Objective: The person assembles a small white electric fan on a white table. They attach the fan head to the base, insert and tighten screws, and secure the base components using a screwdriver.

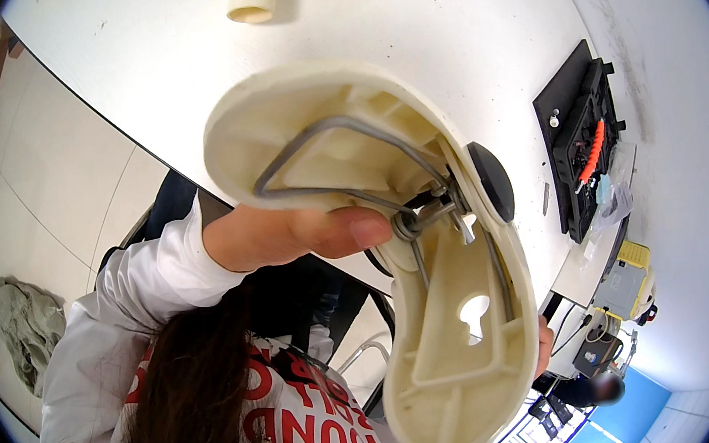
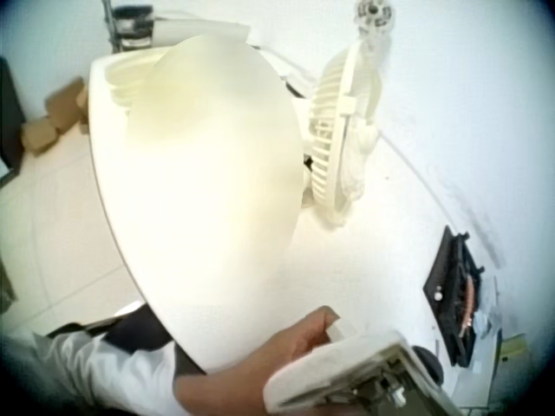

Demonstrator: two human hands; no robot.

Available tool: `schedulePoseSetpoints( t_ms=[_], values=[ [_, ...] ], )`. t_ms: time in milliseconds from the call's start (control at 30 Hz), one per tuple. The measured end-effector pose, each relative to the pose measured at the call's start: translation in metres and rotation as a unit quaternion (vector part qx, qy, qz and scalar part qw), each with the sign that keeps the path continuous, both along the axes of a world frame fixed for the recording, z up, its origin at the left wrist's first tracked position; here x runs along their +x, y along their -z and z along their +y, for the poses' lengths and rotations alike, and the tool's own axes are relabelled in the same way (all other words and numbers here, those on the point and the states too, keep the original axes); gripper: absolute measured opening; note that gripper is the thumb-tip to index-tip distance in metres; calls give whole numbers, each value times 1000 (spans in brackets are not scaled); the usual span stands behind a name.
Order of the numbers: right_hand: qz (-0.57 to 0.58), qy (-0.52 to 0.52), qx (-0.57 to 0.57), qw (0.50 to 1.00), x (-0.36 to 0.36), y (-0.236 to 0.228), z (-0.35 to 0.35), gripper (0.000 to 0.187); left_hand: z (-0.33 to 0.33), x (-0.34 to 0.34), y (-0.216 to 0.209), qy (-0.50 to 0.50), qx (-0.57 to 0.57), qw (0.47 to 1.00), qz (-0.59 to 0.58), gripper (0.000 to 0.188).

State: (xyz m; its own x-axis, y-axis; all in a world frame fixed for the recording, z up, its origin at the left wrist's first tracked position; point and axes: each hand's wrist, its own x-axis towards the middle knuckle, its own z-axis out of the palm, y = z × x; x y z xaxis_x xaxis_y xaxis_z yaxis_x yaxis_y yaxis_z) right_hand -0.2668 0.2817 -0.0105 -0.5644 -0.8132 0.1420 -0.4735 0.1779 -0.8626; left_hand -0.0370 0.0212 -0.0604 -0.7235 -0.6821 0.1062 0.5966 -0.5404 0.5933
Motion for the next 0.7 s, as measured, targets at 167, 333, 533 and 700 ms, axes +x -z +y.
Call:
schedulePoseSetpoints(
  t_ms=[167,333,533,700],
  values=[
    [84,71,-11,994,9,0,9,51,2,1,2,-25,-77,996,-43,61],
    [119,130,-55,983,3,-1,7,50,5,-11,10,-56,-124,991,-8,65],
    [69,74,-49,994,14,1,2,50,8,-8,10,-105,-131,986,-15,63],
    [63,66,-49,995,15,0,0,49,4,-14,18,-220,-316,922,-27,60]
  ],
)
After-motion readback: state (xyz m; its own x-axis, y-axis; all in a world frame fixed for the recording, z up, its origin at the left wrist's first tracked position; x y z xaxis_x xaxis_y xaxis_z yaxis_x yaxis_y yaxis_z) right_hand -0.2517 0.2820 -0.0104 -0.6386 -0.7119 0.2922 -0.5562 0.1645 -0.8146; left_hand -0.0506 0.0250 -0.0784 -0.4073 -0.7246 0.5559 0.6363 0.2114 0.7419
